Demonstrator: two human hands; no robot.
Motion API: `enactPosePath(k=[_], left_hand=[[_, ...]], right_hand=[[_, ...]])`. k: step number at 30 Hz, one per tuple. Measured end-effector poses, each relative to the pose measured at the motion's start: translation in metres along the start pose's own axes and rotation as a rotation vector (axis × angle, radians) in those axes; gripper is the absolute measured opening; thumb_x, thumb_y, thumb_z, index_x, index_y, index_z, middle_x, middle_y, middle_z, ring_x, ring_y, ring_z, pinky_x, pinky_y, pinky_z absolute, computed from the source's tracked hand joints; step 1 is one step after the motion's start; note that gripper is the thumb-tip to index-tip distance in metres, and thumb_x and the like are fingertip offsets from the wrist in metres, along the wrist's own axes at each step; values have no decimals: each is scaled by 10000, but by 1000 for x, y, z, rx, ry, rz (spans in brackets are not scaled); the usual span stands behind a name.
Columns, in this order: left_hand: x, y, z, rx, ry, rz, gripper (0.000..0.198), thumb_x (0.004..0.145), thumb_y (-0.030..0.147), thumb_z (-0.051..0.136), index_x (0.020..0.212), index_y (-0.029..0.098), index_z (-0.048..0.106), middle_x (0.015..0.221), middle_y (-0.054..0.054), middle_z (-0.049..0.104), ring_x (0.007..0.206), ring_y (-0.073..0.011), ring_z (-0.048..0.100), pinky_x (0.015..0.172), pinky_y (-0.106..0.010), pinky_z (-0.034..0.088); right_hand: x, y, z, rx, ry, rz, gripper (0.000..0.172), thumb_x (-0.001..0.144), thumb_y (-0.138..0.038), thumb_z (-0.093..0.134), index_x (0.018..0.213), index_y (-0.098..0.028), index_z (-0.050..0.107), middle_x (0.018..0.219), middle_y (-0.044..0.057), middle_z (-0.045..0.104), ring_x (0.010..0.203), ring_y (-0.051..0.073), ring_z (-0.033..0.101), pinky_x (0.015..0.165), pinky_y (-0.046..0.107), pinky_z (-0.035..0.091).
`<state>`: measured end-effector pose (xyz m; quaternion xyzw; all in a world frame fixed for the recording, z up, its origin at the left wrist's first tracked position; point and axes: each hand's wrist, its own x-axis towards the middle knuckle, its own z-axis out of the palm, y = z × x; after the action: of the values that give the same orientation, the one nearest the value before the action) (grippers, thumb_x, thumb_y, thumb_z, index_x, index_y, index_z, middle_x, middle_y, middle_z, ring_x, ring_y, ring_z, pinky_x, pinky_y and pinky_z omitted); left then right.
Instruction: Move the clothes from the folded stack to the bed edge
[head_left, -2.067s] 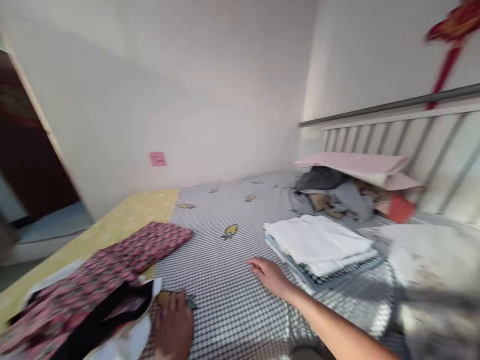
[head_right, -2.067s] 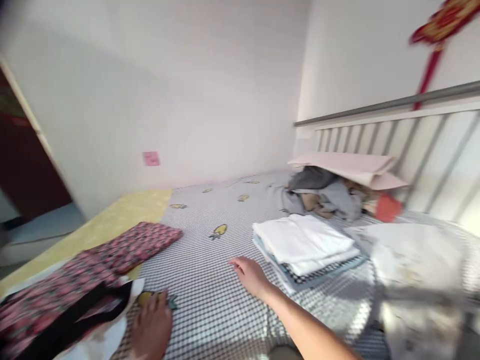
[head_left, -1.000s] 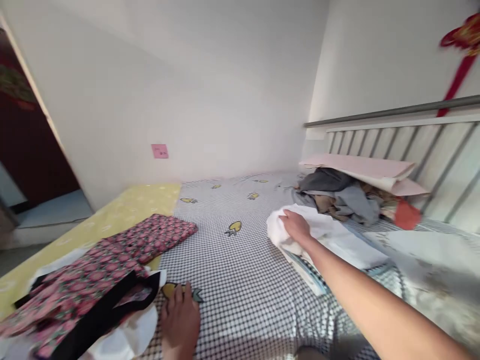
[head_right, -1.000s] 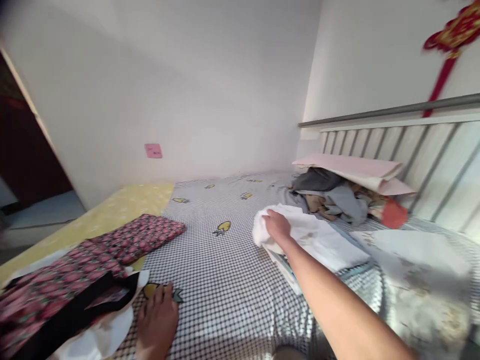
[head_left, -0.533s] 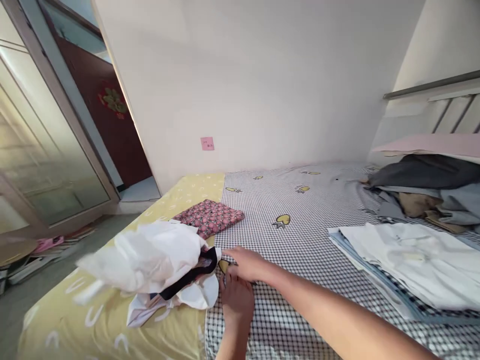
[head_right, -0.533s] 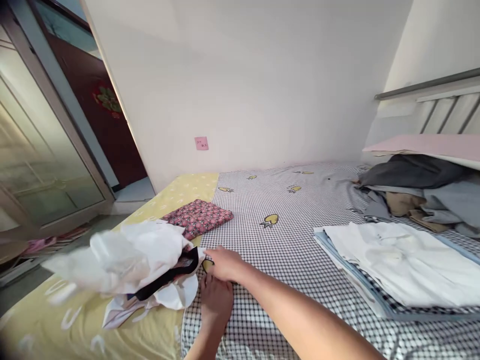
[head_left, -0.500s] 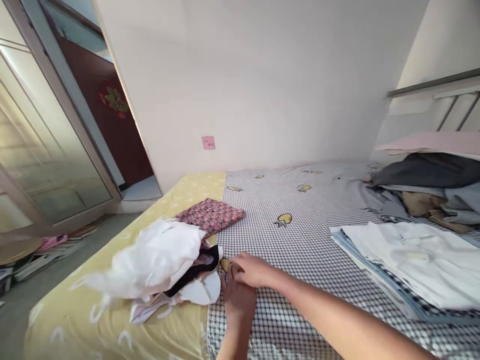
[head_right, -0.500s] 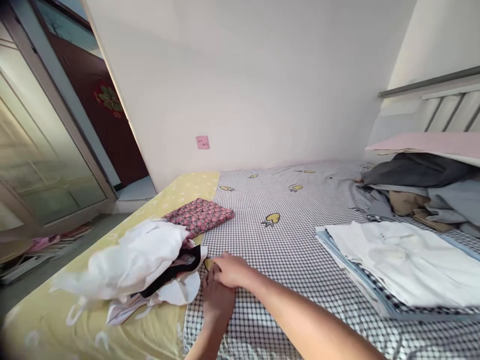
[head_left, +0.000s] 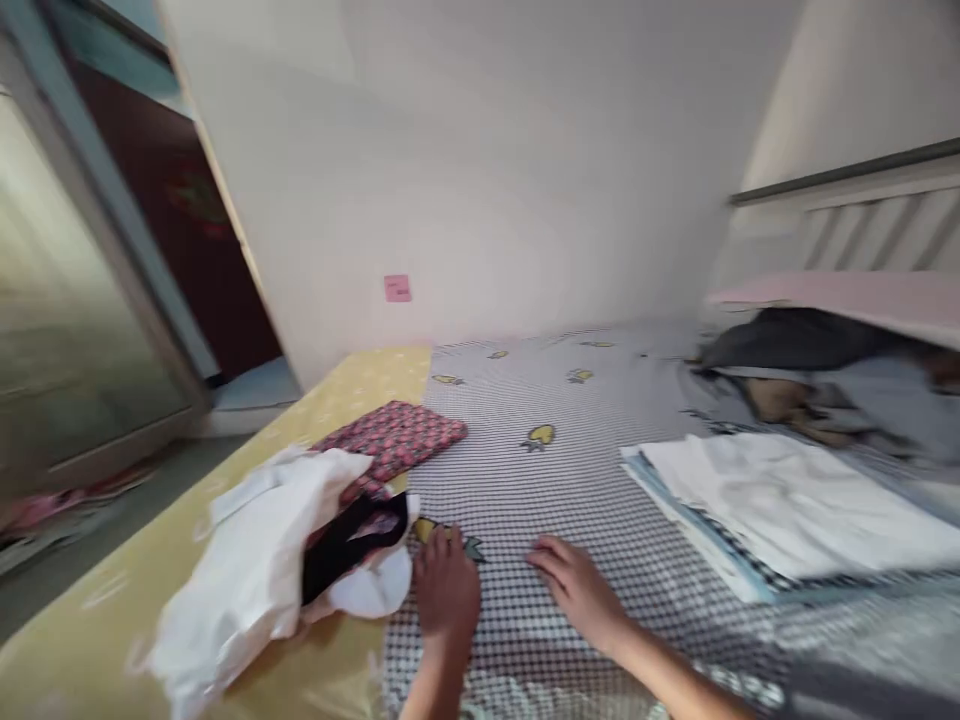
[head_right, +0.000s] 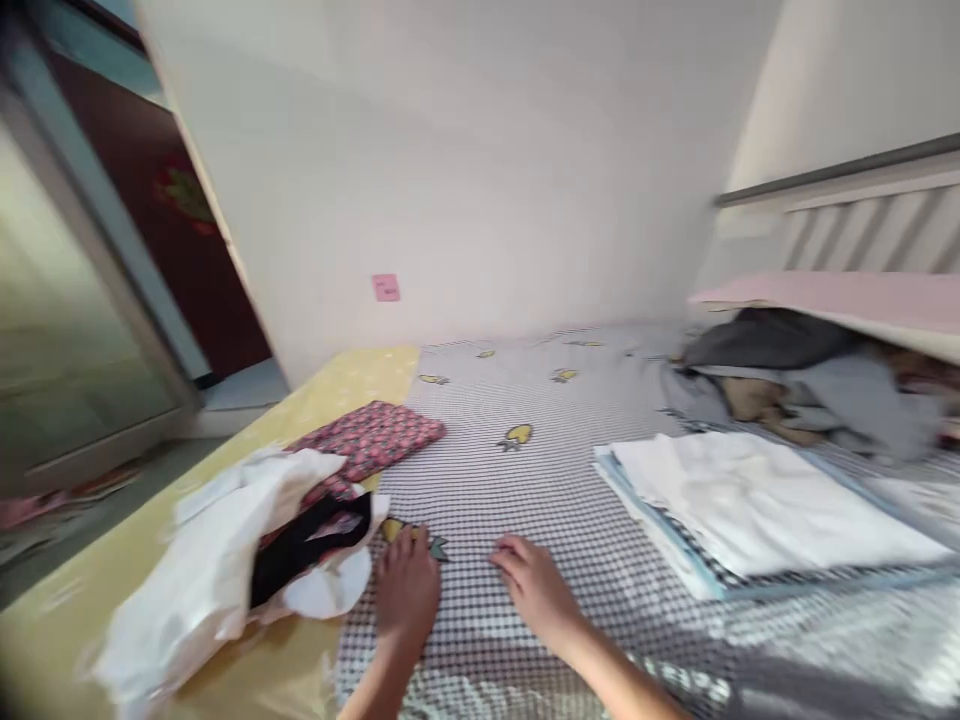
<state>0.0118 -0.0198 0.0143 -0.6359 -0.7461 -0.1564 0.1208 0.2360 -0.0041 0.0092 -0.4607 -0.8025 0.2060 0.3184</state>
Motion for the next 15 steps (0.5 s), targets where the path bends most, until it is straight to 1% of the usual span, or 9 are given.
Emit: enactPosePath(k=[2,4,7,10,12,13,15], left_hand=[[2,-4,0,82,-2,34,507,983,171,379,1431,124,610,1446,-192,642,1335,-323,585,1111,-491,440],[7,-10,3,129,12,76,521,995,200,350,1453,126,588,1459,-190,634,1326,-318,590,1103,-474,434],[15,-13,8,175,8,122,546,1006,229,312,1472,95,563,1472,-195,625,1326,-319,589,1095,-459,431],[17,-9,6,188,-16,81,542,998,226,319,1460,122,581,1483,-168,626,1316,-300,600,1110,-458,428],[11,-11,1,159,-9,67,524,986,219,341,1425,184,625,1500,-140,618,1315,-286,606,1136,-478,417],[3,-15,-3,128,9,108,520,978,212,355,1413,223,641,1518,-121,604,1335,-281,594,1166,-495,393],[-19,-31,-15,47,56,264,536,957,185,386,1404,317,651,1559,-69,568,1405,-274,540,1249,-533,287]], right_hand=[[-9,-3,-6,-2,4,35,384,945,-160,543,1194,-335,777,1322,60,683,1214,257,632,1071,427,500],[-11,-4,-13,31,16,80,362,961,-177,561,1195,-350,776,1318,39,679,1224,242,617,1075,402,494],[-6,-3,-20,92,44,147,322,972,-168,558,1116,-323,800,1202,28,704,1160,209,634,1054,364,495],[5,1,-23,138,115,237,315,980,-151,521,1030,-274,806,1088,37,722,1057,189,671,969,330,523],[11,4,-23,149,157,276,308,984,-165,506,1009,-259,798,1066,38,736,1012,186,689,929,322,529],[13,5,-22,142,165,273,302,978,-167,507,1006,-256,794,1063,36,743,1006,187,693,926,323,526],[13,8,-20,117,171,236,292,937,-141,519,980,-250,787,1040,36,752,1011,194,694,940,329,518]])
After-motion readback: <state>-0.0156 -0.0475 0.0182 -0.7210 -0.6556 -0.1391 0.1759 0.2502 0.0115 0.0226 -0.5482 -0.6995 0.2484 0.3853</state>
